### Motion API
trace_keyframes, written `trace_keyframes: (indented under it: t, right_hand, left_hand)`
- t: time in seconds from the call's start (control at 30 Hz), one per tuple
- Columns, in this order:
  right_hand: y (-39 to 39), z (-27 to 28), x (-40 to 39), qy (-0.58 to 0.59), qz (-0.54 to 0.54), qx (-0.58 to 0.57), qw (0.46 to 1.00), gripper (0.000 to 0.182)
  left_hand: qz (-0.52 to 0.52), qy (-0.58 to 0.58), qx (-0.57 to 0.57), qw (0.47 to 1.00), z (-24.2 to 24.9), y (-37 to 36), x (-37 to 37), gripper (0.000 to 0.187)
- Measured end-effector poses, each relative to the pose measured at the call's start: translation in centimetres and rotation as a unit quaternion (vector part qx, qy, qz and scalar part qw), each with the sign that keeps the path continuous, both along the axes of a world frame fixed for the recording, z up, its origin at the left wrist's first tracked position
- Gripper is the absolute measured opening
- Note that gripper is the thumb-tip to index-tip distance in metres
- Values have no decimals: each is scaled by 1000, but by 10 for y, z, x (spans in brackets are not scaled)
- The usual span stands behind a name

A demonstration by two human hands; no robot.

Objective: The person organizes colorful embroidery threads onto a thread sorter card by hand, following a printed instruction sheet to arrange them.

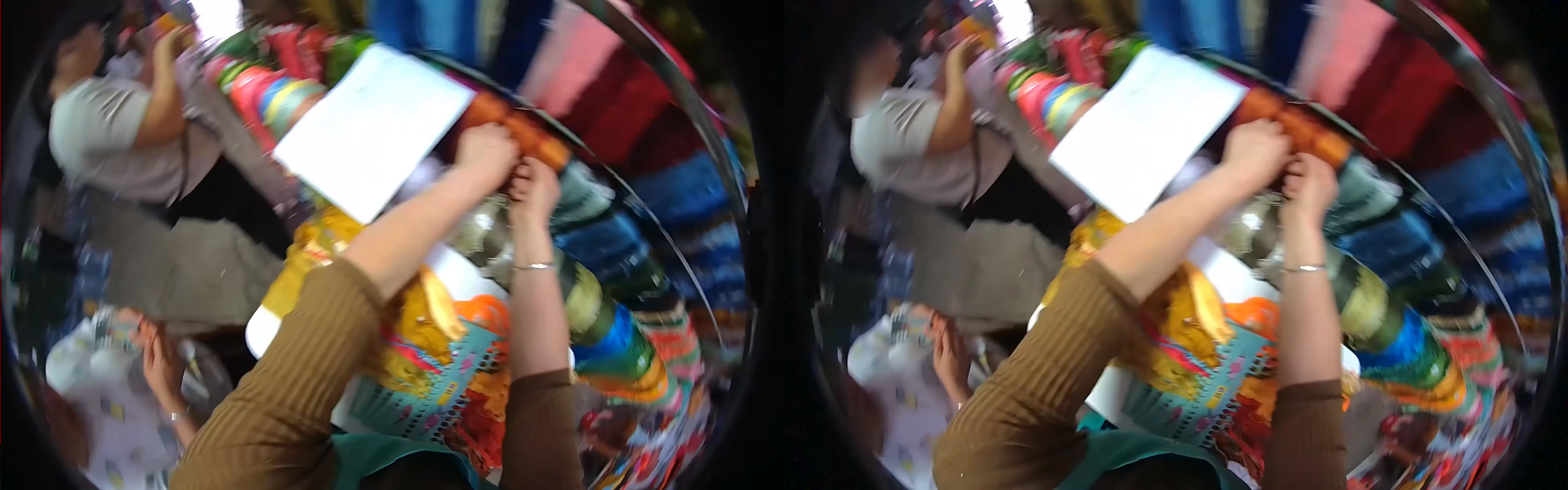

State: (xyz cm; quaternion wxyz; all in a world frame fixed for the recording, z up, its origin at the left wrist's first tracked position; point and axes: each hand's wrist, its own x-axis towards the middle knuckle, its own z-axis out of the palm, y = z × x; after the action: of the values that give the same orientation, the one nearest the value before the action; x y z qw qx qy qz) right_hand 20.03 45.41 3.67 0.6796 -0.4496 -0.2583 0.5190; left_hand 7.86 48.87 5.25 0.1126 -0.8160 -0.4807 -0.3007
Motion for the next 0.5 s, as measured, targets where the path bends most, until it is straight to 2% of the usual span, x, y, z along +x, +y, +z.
trace_keyframes:
  t: [0.03, 0.07, 0.1, 0.17, 0.2, 0.23, 0.27, 0.3, 0.5]
  right_hand:
    - [0, 0, -3, 16, -1, -4, 1000, 8]
    - [0, 2, -6, 15, -7, 12, 1000, 8]
    - [7, -7, -2, 43, 16, 22, 999, 8]
    - [-3, 2, -10, 17, 1, 7, 1000, 8]
    - [-7, 2, -9, 22, 18, 22, 999, 9]
    - [-13, 9, -13, 0, -6, 14, 1000, 9]
    - [-14, 9, -14, -13, -21, 25, 999, 8]
    - [-12, 7, -13, -30, -24, 26, 999, 8]
    - [-8, 2, -13, -21, -24, 23, 999, 7]
  left_hand:
    - [51, -35, 2, 998, 10, 2, 2, 16]
    - [47, -42, -17, 998, 28, -7, -2, 17]
    - [20, -49, -17, 998, 29, -9, -4, 36]
    - [-53, -43, 145, 987, 15, 7, -2, 58]
    - [-73, -32, 147, 986, 15, 12, -2, 68]
    - [-89, 10, 85, 992, 27, 5, -6, 72]
    - [-113, 15, 69, 991, 22, 13, -5, 78]
    - [-99, 23, 77, 992, 8, 24, 0, 74]
    - [-94, 7, 54, 994, 1, 27, 2, 71]
